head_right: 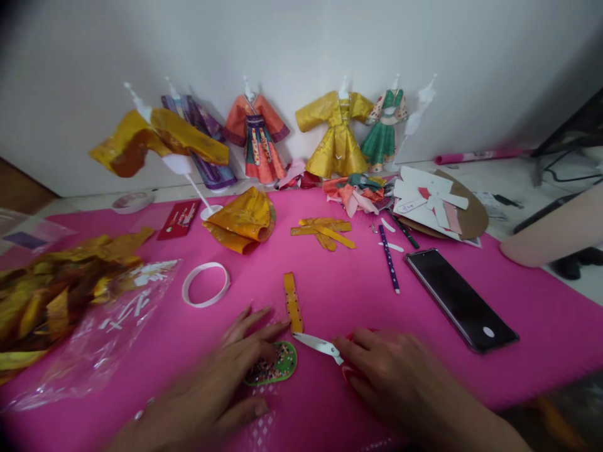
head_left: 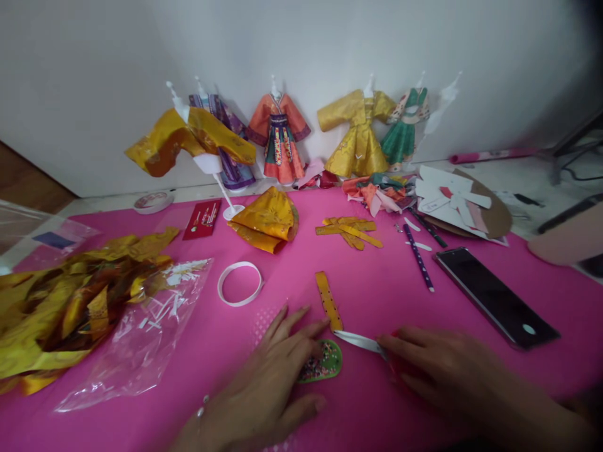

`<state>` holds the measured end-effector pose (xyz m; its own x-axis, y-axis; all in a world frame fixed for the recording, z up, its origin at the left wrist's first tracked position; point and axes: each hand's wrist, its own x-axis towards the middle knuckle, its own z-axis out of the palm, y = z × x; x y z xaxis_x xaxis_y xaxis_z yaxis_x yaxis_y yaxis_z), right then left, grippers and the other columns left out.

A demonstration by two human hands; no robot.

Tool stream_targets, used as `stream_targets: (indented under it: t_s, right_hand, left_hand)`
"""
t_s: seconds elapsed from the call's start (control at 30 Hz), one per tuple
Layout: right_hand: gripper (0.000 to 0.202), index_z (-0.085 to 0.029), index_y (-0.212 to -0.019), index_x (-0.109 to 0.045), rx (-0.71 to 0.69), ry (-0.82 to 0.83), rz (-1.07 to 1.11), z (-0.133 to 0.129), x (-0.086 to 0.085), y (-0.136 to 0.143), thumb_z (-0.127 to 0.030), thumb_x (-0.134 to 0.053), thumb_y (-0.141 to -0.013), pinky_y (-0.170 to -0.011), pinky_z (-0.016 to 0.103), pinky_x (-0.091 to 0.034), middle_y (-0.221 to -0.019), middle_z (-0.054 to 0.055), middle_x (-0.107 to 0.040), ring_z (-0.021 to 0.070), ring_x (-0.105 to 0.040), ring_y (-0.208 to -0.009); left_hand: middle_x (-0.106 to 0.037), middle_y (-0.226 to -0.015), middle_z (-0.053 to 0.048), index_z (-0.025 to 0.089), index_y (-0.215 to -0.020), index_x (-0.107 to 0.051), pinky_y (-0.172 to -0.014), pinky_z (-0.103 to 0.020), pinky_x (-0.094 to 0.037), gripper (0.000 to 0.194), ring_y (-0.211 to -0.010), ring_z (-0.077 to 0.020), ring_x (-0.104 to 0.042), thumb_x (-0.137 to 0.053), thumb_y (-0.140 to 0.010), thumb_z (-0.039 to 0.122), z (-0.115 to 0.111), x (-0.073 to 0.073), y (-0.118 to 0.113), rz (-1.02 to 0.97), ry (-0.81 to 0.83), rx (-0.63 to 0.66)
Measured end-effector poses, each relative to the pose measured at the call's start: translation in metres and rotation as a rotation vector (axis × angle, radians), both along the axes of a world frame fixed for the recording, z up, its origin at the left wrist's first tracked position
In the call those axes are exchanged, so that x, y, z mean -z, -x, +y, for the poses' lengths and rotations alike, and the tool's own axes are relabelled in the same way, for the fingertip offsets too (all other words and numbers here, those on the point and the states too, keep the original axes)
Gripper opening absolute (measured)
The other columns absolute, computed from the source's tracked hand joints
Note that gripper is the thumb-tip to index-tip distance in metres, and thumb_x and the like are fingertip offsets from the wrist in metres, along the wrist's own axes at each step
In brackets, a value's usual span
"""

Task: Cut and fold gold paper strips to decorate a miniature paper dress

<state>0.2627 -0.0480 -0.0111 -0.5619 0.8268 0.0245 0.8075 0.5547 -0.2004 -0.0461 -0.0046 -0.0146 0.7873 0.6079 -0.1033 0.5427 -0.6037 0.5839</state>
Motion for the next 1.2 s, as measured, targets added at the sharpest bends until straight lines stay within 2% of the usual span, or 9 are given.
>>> stream_targets:
  t_s: [0.17, 0.43, 0.6, 0.87, 1.2]
  right_hand:
    - [0.032, -0.024, -0.119, -0.062, 0.001, 0.004, -0.009, 0.0003, 0.0001, 0.0005, -0.016, -0.046, -0.094, -0.055, 0.031, -0.037, -0.089, 0.0, -0.069, 0.0161, -0.066, -0.068]
    - [0.03, -0.027, -0.119, -0.062, 0.009, 0.013, -0.024, -0.0008, 0.0036, 0.0, -0.017, -0.049, -0.094, -0.056, 0.033, -0.037, -0.091, -0.001, -0.069, 0.0166, -0.065, -0.069]
    - [0.031, -0.026, -0.119, -0.061, -0.004, -0.033, -0.021, -0.0013, 0.0081, -0.0008, -0.017, -0.045, -0.094, -0.055, 0.033, -0.036, -0.093, 0.0, -0.07, 0.0162, -0.064, -0.067]
    - [0.03, -0.027, -0.118, -0.062, 0.006, 0.007, -0.013, -0.0015, 0.0085, -0.0003, -0.017, -0.047, -0.094, -0.056, 0.032, -0.039, -0.09, 0.0, -0.069, 0.0172, -0.065, -0.068]
    - [0.025, -0.025, -0.112, -0.064, 0.001, -0.032, 0.008, -0.0004, 0.0066, 0.0014, -0.018, -0.05, -0.093, -0.055, 0.03, -0.041, -0.089, 0.001, -0.071, 0.0158, -0.066, -0.068]
  left_hand:
    - [-0.033, -0.161, -0.008, 0.021, -0.131, -0.052, -0.121, -0.068, -0.014, 0.045, -0.153, -0.0349, -0.006, -0.057, -0.095, 0.048, 0.0024, -0.0017, -0.0016, 0.006, 0.009, 0.021]
    - [-0.031, -0.162, -0.001, 0.025, -0.128, -0.052, -0.121, -0.068, -0.016, 0.04, -0.154, -0.032, -0.005, -0.056, -0.096, 0.048, 0.0022, -0.0048, -0.0018, 0.041, -0.002, 0.039]
    - [-0.031, -0.162, -0.003, 0.024, -0.128, -0.05, -0.119, -0.071, -0.019, 0.04, -0.153, -0.0336, -0.006, -0.057, -0.096, 0.048, 0.0012, -0.003, -0.0014, 0.045, -0.031, 0.048]
    - [-0.034, -0.161, -0.004, 0.024, -0.128, -0.05, -0.116, -0.075, -0.021, 0.041, -0.153, -0.0362, -0.01, -0.06, -0.094, 0.045, 0.0005, -0.0055, -0.0016, 0.031, -0.038, 0.047]
    - [-0.035, -0.161, -0.005, 0.025, -0.128, -0.052, -0.118, -0.073, -0.018, 0.041, -0.153, -0.0347, -0.009, -0.062, -0.093, 0.045, 0.0001, -0.0042, -0.0008, -0.01, -0.03, 0.033]
